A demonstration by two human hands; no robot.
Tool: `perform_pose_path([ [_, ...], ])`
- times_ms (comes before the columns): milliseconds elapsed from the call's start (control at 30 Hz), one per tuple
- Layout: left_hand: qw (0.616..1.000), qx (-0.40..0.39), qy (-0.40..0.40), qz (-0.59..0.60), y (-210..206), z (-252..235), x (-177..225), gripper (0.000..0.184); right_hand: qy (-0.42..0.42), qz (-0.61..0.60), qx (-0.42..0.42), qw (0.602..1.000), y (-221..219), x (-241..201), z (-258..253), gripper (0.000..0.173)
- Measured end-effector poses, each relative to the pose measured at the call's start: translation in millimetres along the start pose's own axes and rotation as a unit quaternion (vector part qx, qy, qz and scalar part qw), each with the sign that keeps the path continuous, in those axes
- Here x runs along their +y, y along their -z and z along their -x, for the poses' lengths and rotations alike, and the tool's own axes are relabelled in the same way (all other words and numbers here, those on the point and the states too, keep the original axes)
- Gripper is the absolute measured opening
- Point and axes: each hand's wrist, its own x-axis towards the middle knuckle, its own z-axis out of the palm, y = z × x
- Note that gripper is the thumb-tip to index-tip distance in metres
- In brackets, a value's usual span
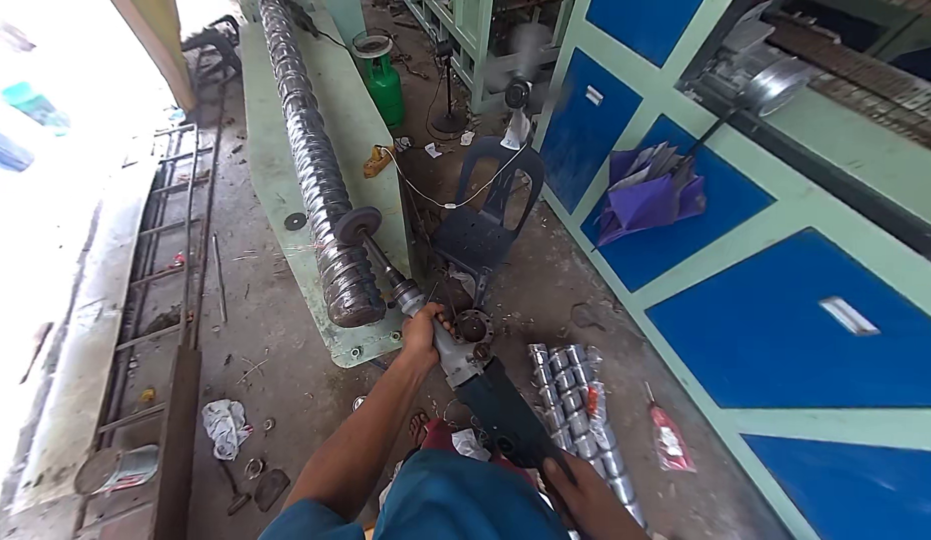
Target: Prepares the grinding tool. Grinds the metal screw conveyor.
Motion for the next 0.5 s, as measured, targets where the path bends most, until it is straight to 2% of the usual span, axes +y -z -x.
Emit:
perform_pose_path([
  [233,1.0,0.022,0.001,-0.007,-3.9,-5.2,-5.2,0.009,0.013,-0.035,-0.013,0.999,3.9,12.6,-7.7,0.048],
  [500,1.0,0.016,-0.012,0.015,5.7,7.8,4.7,0.006,0.02,-0.007,-0.026,0.999,4.1,5.5,-4.2,0.049],
])
